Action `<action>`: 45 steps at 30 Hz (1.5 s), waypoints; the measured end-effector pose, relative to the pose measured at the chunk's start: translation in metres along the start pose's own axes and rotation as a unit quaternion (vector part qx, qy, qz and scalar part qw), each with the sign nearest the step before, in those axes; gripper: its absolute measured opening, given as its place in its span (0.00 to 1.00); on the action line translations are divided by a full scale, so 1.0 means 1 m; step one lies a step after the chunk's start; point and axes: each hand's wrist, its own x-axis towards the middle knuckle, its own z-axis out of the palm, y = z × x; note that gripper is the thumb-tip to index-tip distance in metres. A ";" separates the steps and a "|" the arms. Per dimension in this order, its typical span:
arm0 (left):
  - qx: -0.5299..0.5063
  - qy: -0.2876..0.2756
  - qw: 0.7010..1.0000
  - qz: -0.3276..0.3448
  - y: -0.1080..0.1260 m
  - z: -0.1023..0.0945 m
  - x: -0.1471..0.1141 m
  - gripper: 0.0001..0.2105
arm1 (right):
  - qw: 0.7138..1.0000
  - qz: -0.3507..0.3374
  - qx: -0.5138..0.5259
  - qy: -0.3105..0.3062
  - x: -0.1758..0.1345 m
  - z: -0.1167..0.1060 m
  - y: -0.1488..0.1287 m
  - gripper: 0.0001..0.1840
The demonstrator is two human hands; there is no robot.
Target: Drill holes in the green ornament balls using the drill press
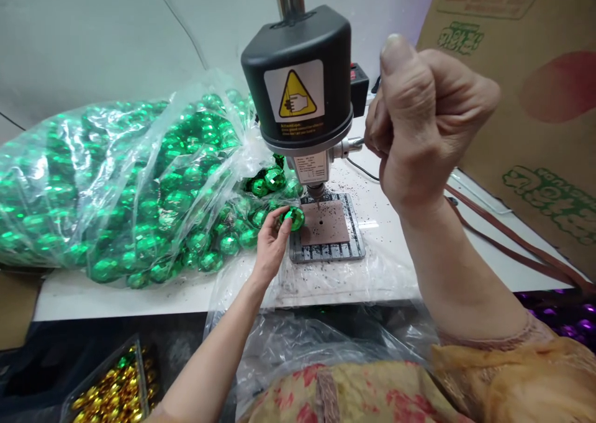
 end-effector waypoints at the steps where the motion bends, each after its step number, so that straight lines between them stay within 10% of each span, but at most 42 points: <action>1: -0.025 -0.015 1.000 -0.010 0.000 0.006 0.004 0.20 | 1.000 0.005 -0.009 -0.003 0.000 -0.001 -0.001 0.26; 27: 0.069 -0.062 0.995 0.036 -0.004 0.050 0.004 0.23 | 0.990 0.071 -0.119 -0.035 0.004 0.000 -0.007 0.33; 45: 0.053 -0.067 0.995 0.050 -0.014 0.052 0.003 0.23 | 0.993 -0.062 -0.104 0.005 -0.037 -0.016 0.004 0.32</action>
